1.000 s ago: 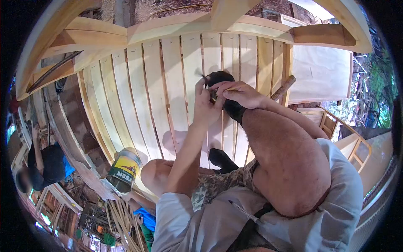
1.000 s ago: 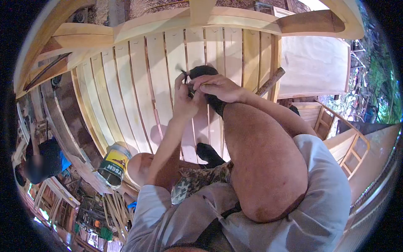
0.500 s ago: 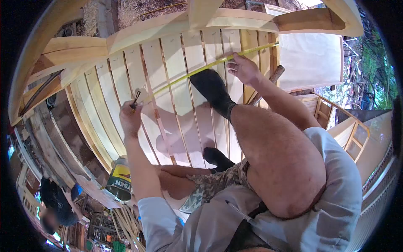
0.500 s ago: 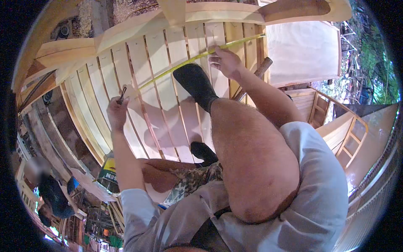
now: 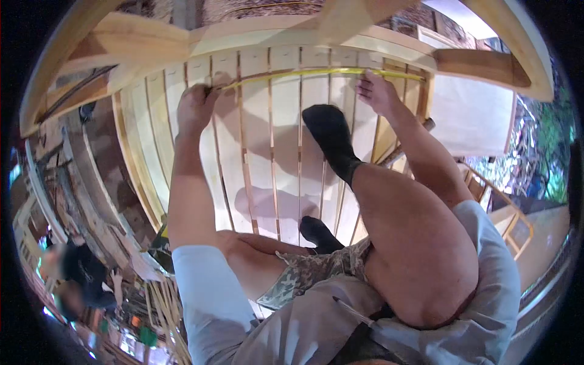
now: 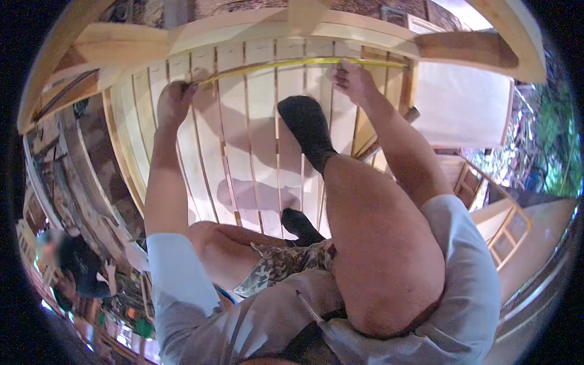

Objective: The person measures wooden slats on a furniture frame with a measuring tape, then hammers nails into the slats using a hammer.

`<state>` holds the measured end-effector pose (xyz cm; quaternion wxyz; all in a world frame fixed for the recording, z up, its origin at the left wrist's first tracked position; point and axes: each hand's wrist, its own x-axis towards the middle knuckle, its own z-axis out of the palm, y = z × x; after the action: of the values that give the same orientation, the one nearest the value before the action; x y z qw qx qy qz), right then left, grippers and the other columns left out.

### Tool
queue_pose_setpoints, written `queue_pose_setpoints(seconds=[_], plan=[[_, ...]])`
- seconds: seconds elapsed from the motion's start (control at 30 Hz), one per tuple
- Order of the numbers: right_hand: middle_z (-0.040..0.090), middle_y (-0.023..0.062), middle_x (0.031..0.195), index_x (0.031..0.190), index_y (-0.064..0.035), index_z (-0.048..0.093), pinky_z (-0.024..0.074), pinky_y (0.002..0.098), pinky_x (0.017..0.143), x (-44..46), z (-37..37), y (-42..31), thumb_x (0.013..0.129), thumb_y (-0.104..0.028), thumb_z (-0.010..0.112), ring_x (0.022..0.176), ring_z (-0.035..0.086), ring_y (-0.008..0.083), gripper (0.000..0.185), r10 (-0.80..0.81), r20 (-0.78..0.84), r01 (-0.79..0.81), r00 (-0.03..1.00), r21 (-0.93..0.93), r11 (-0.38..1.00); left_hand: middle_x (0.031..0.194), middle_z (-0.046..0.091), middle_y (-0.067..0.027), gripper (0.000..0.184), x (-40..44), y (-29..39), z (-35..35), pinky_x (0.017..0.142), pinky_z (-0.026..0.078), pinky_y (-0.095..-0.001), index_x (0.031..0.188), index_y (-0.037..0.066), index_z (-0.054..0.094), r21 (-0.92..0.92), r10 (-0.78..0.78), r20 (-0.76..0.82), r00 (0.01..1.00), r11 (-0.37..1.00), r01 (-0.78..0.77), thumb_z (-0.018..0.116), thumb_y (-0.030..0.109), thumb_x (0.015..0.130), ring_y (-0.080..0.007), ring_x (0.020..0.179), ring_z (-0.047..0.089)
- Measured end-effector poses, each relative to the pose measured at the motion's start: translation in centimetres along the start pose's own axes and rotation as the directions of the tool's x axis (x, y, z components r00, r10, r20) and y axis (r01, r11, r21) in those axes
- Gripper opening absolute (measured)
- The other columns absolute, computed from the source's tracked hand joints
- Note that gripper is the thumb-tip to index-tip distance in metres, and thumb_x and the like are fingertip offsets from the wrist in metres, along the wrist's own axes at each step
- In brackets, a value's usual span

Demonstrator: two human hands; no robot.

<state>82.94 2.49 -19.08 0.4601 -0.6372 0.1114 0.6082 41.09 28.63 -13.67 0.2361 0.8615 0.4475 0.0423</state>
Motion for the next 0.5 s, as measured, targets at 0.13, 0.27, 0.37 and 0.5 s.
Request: queue_pose_setpoints(seconds=[0.13, 0.27, 0.37, 0.5], plan=[[0.067, 0.0005, 0.087, 0.096, -0.0143, 0.067, 0.0517, 0.0363, 0.082, 0.4, 0.6, -1.0, 0.102, -0.042, 0.058, 0.081, 0.062, 0.0182, 0.030, 0.051, -0.123, -0.063, 0.991, -0.090, 0.994, 0.093, 0.070, -0.0190, 0.033, 2.7, 0.3, 0.1, 0.079, 0.052, -0.0480, 0.095, 0.001, 0.072, 0.049, 0.030, 0.059, 0.998, 0.998, -0.033, 0.068, 0.034, 0.094, -0.0412, 0.089, 0.066], [0.066, 0.0015, 0.086, 0.095, -0.0124, 0.066, 0.0512, 0.0373, 0.081, 0.0, 1.4, -1.9, 0.101, -0.044, 0.059, 0.081, 0.063, 0.0182, 0.033, 0.053, -0.156, -0.078, 0.986, -0.159, 0.984, 0.092, 0.069, -0.0181, 0.032, 4.3, 0.0, 2.2, 0.077, 0.053, -0.0483, 0.093, 0.002, 0.071, 0.066, 0.073, -0.082, 0.994, 0.996, -0.067, 0.067, 0.034, 0.094, -0.0406, 0.086, 0.066], [0.067, 0.0017, 0.088, 0.096, -0.0122, 0.066, 0.0508, 0.0364, 0.078, -0.2, 1.3, -1.7, 0.101, -0.044, 0.058, 0.077, 0.062, 0.0176, 0.033, 0.043, -0.148, -0.069, 0.988, -0.174, 0.982, 0.092, 0.070, -0.0151, 0.033, 4.9, 0.4, 3.2, 0.080, 0.056, -0.0483, 0.090, 0.004, 0.070, 0.272, -0.063, -0.071, 0.995, 0.959, 0.080, 0.072, 0.037, 0.090, -0.0377, 0.090, 0.069], [0.068, 0.0024, 0.089, 0.097, -0.0125, 0.066, 0.0507, 0.0362, 0.076, -0.1, 1.1, -1.6, 0.101, -0.045, 0.057, 0.078, 0.063, 0.0174, 0.033, 0.020, -0.165, -0.054, 0.986, -0.206, 0.977, 0.094, 0.072, -0.0151, 0.033, 4.5, 1.6, 3.0, 0.079, 0.058, -0.0480, 0.090, 0.004, 0.070, 0.289, -0.089, -0.077, 0.993, 0.951, 0.108, 0.073, 0.037, 0.089, -0.0366, 0.090, 0.070]])
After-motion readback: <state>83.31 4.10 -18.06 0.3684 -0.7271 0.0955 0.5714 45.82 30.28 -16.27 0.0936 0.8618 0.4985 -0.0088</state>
